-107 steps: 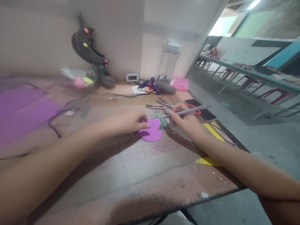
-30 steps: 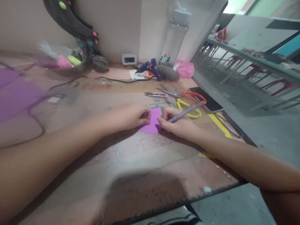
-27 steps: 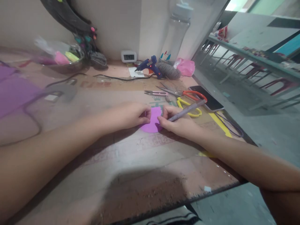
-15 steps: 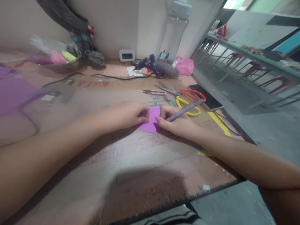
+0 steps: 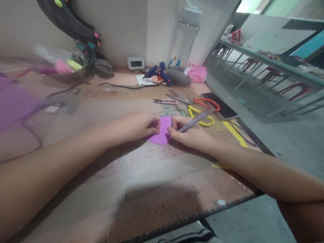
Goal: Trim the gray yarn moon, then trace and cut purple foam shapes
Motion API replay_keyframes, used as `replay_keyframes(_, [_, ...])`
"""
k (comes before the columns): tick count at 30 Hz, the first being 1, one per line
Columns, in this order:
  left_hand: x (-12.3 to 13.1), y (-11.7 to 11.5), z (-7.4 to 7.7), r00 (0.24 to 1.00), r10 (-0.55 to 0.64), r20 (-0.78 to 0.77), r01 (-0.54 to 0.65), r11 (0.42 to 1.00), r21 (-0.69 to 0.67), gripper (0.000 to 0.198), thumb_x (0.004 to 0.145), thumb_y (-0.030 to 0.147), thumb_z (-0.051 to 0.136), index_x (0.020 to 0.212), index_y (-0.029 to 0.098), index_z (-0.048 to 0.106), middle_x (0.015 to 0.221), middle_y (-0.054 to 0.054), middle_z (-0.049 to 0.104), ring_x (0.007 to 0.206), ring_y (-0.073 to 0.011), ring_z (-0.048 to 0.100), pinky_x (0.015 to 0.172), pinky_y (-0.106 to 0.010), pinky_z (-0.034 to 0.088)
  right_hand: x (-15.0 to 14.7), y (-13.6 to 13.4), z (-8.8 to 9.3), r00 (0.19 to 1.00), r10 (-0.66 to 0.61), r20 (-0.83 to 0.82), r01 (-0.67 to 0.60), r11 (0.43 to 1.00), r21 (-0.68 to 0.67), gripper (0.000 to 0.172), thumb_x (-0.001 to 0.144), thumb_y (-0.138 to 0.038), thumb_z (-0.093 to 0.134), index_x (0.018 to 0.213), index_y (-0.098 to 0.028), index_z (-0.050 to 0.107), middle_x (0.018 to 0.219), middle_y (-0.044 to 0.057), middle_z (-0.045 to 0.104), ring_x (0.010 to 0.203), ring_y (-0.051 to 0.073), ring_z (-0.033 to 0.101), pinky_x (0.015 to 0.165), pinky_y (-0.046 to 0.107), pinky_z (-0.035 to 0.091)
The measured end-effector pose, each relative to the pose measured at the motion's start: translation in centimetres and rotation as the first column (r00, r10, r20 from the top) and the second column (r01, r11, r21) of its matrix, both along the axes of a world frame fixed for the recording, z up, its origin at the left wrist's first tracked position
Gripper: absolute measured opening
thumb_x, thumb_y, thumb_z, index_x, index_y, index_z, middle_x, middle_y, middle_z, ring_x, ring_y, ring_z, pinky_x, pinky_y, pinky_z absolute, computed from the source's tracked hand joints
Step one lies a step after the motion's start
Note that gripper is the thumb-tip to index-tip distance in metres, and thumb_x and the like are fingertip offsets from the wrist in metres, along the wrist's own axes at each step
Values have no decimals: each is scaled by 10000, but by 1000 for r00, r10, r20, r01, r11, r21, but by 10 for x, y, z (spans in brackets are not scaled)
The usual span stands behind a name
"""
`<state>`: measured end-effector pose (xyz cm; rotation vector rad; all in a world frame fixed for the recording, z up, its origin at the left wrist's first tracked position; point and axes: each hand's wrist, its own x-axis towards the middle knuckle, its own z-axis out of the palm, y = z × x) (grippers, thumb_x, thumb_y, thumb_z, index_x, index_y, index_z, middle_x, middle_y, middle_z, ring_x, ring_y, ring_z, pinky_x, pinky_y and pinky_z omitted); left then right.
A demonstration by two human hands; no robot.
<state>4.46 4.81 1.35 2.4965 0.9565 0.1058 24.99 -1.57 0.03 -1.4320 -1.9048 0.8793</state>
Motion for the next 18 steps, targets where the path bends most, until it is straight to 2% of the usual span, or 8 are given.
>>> replay_keyframes(3, [0,-1,0,1000,-2,-7,2,1000,5,171,859,355,559,887,231,674,797,4,714,686,-166,607,579,-254,348,1,1,0,1000,5,-17,-4,997,74,274,818,-252,595,626,-221,402,549,-66,444,512,92,414,484,231,303])
replay_keyframes(7, [0,-3,3,1000,-8,-13,8,1000,-3,160,869,322,560,918,227,679,839,-5,724,712,-171,618,595,-255,362,3,2,2,990,-54,-127,74,984,161,290,870,-294,595,656,-217,416,589,-61,458,543,92,433,510,231,330])
replay_keyframes(10, [0,-4,5,1000,-7,-30,7,1000,-2,161,883,317,548,929,234,678,848,-6,722,715,-176,618,598,-255,365,3,2,3,985,-46,-169,78,978,192,228,891,-329,621,738,-207,503,638,-47,535,557,98,482,519,232,366])
replay_keyframes(12, [0,-6,6,999,-1,-42,2,1000,25,178,895,328,530,933,238,678,847,-12,721,718,-185,621,602,-259,371,4,2,4,992,-20,-126,54,961,270,153,885,-315,652,816,-198,581,737,-15,614,641,120,555,580,246,421])
replay_keyframes(15, [2,-15,11,998,32,-53,-26,994,108,186,909,325,517,931,233,677,855,-30,726,733,-206,637,611,-278,387,7,2,2,999,14,-52,5,937,350,93,938,-270,576,966,-204,636,835,16,664,745,150,617,684,284,478])
replay_keyframes(18, [8,-36,22,999,44,15,-47,957,287,185,939,296,502,901,211,663,835,-46,720,714,-213,638,608,-298,391,10,3,-3,998,-19,-64,40,940,339,108,967,-235,490,1005,-217,589,789,-5,633,706,144,604,664,282,482])
